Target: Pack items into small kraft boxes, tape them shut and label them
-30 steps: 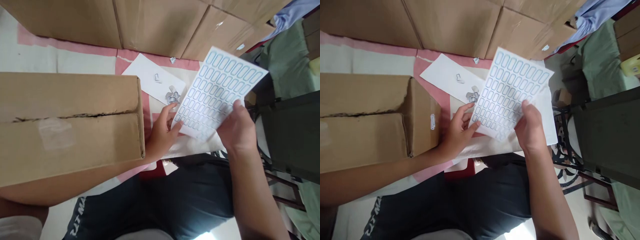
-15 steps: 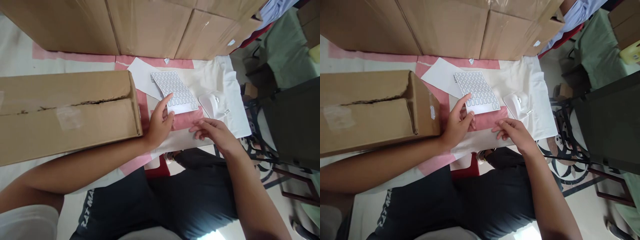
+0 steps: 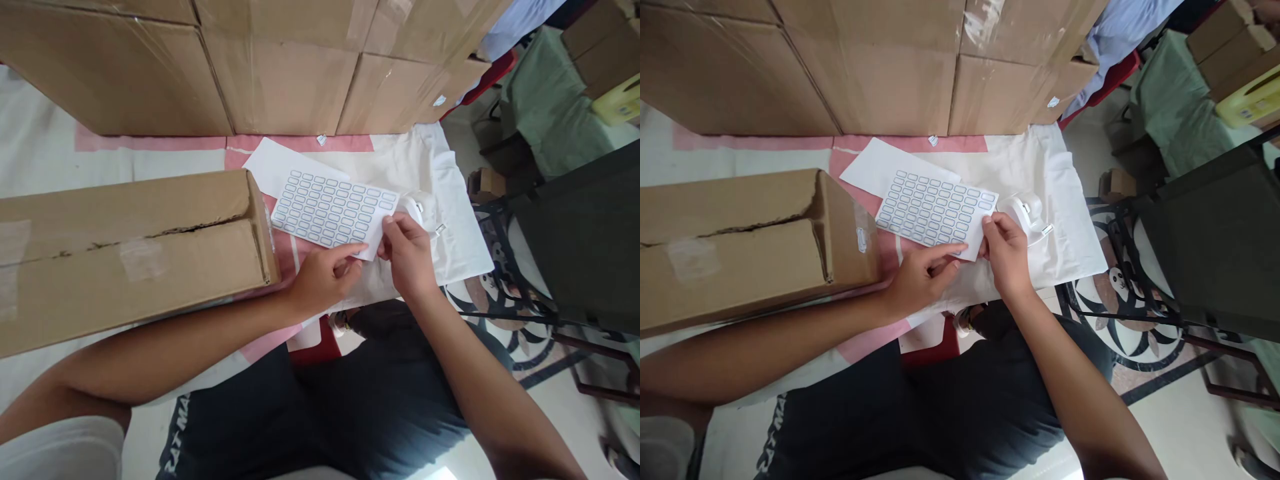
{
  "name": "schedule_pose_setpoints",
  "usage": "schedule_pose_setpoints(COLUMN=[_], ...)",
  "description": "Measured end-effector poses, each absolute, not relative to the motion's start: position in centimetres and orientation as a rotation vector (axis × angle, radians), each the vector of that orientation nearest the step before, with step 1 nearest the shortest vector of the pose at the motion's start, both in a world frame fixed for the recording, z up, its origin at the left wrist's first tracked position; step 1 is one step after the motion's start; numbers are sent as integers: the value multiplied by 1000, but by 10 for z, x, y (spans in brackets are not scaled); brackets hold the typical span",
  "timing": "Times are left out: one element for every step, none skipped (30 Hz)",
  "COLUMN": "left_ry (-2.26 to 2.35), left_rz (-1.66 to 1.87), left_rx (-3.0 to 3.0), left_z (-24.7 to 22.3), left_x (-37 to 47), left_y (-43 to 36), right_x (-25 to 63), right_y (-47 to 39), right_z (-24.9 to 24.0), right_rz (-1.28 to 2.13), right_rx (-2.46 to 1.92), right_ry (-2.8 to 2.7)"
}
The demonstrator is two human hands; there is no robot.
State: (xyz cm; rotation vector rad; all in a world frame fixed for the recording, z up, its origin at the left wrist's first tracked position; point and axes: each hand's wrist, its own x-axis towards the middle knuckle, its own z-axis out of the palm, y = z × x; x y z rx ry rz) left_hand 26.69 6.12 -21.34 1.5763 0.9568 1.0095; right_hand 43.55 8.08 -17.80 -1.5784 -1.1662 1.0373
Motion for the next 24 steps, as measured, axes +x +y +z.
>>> schedule_pose_setpoints(left_ry=[942, 915, 887, 880, 908, 968, 1045, 1105, 1125, 1108, 1070, 1030, 1001, 978, 964, 958, 957, 961, 967, 973, 982, 987, 992, 996], left_rz=[1079, 1179, 1294, 1405, 1502, 1567, 1599, 1609, 1607, 1598, 1585, 1568, 1545, 1524, 1502, 1478, 1459, 1446, 1436, 1428, 1419, 1420, 1418, 1419], left_rx=[1694, 1826, 1965, 2096, 2201, 2273, 2313, 2334, 2345, 2358, 2371, 2384, 2397, 2413, 2430, 2446, 2457, 2461, 2457, 2451, 2443, 2436, 2434, 2438], left_z=[-210, -206, -202, -199, -195, -192, -190, -189, -188, -188, -189, -189, -190, -190, -190, -190, -190, -189, -189, -188, -187, -187, -186, -186], left_x=[265, 263, 262, 260, 260, 259, 259, 260, 260, 260, 260, 260, 260, 259, 259, 258, 258, 258, 257, 257, 257, 258, 258, 258], left_y=[59, 58, 58, 59, 62, 65, 69, 72, 75, 77, 79, 80, 80, 80, 80, 79, 79, 79, 79, 79, 79, 78, 78, 78], right_x=[437, 439, 441, 443, 444, 444, 444, 444, 444, 443, 442, 441, 440, 440, 439, 439, 438, 437, 437, 436, 436, 435, 434, 433], right_y=[80, 78, 76, 73, 69, 66, 62, 59, 56, 54, 52, 51, 50, 49, 49, 49, 49, 49, 50, 50, 50, 50, 51, 51], right_z=[-173, -168, -162, -157, -153, -149, -146, -144, -143, -142, -141, -140, -140, -140, -139, -139, -138, -138, -138, -137, -137, -136, -135, -134], right_rz=[959, 895, 847, 815, 794, 782, 774, 762, 750, 733, 714, 694, 672, 648, 624, 599, 576, 554, 536, 524, 514, 506, 500, 495], right_rx=[-1592, -1597, -1592, -1577, -1553, -1518, -1478, -1435, -1390, -1346, -1307, -1272, -1243, -1215, -1190, -1168, -1149, -1134, -1124, -1116, -1102, -1080, -1056, -1032], right_ry=[-1254, -1340, -1426, -1512, -1601, -1695, -1789, -1875, -1955, -2023, -2081, -2128, -2165, -2194, -2215, -2228, -2236, -2238, -2236, -2231, -2223, -2212, -2198, -2183])
